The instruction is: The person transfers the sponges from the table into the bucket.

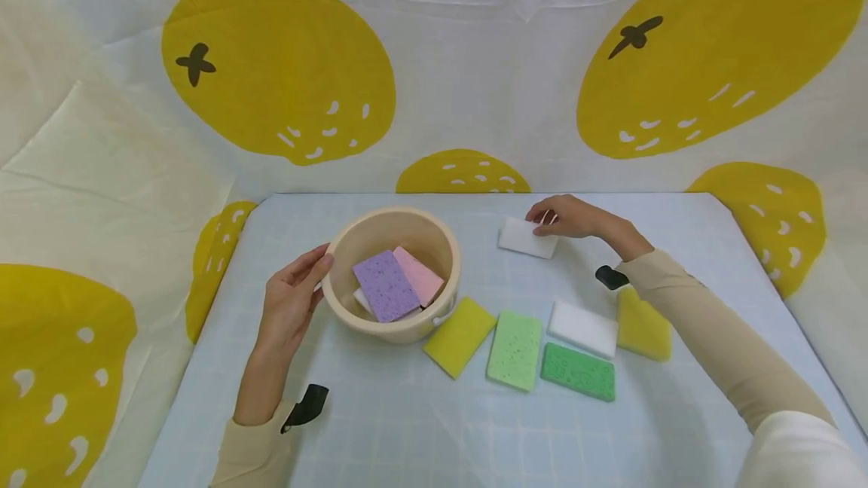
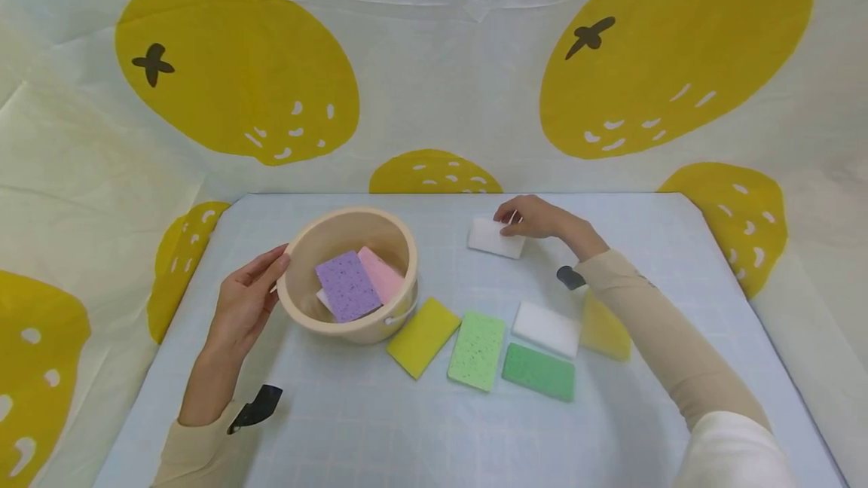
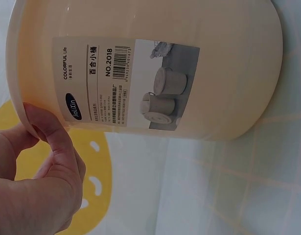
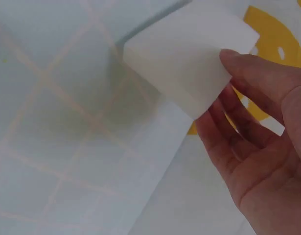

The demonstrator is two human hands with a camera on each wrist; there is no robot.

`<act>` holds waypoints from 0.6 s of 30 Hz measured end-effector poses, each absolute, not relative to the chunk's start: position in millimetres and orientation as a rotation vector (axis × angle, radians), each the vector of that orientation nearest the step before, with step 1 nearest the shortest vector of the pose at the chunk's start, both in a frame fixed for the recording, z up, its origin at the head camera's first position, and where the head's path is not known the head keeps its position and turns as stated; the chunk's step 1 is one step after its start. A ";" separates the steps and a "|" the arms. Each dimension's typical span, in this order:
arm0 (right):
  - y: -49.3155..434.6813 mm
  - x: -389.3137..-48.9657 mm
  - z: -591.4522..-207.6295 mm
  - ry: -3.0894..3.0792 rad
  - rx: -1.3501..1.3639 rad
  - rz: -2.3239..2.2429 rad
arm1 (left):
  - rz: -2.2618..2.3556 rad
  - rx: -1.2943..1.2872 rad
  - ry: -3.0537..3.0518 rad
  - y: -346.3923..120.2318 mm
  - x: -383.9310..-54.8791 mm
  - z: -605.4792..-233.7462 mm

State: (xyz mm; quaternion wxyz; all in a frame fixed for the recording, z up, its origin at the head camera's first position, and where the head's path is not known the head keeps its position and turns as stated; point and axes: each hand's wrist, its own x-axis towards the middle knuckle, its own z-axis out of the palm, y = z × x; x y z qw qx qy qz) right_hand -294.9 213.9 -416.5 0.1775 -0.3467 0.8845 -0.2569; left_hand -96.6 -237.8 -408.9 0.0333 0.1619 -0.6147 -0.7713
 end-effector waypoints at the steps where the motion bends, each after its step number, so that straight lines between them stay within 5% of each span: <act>1: 213.7 -294.2 -414.4 2.498 -0.982 -0.736 | -2.371 0.501 -1.894 -237.8 -96.7 -409.0; 18: 207.8 -276.5 -385.8 2.475 -0.915 -0.950 | -2.381 0.511 -1.896 -237.6 -96.7 -406.7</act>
